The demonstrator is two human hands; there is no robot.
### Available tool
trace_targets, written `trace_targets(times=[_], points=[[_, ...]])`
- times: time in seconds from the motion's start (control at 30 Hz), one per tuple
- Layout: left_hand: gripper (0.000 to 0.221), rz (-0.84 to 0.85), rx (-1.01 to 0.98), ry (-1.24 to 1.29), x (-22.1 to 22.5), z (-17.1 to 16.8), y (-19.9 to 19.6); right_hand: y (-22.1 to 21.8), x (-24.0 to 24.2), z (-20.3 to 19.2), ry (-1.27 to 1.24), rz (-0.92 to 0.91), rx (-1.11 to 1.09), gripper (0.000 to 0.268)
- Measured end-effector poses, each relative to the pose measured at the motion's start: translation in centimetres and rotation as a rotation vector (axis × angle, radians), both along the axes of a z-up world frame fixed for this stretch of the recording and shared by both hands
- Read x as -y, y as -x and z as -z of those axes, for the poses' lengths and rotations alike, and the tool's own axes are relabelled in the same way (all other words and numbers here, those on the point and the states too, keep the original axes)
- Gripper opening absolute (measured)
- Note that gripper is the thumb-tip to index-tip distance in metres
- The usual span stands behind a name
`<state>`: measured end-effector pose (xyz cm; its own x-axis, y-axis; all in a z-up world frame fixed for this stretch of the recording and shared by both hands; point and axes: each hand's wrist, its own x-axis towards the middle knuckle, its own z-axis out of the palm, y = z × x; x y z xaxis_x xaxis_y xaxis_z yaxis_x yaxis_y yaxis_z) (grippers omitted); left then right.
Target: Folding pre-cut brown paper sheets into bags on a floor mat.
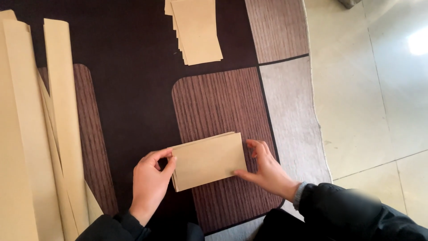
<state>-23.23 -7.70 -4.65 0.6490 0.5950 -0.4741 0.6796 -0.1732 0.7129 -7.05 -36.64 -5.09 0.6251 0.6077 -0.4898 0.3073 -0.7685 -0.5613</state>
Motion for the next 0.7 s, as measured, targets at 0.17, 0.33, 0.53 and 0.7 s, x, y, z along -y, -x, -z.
trace_targets(times=[0.17,0.33,0.53,0.7], points=[[0.07,0.046,0.123,-0.043,0.6,1.1,1.1,1.0,0.1,0.9,0.093,-0.081,-0.057,0.121],[0.093,0.182,-0.063,0.068,2.8,5.6,3.7,1.4,-0.3,1.6,0.164,-0.096,-0.122,0.121],[0.091,0.229,-0.129,0.054,4.2,7.1,4.5,1.3,-0.4,2.9,0.138,-0.016,-0.188,0.116],[0.09,0.26,-0.128,0.099,4.5,6.9,4.1,1.5,-0.9,3.0,0.145,-0.024,-0.211,0.113]])
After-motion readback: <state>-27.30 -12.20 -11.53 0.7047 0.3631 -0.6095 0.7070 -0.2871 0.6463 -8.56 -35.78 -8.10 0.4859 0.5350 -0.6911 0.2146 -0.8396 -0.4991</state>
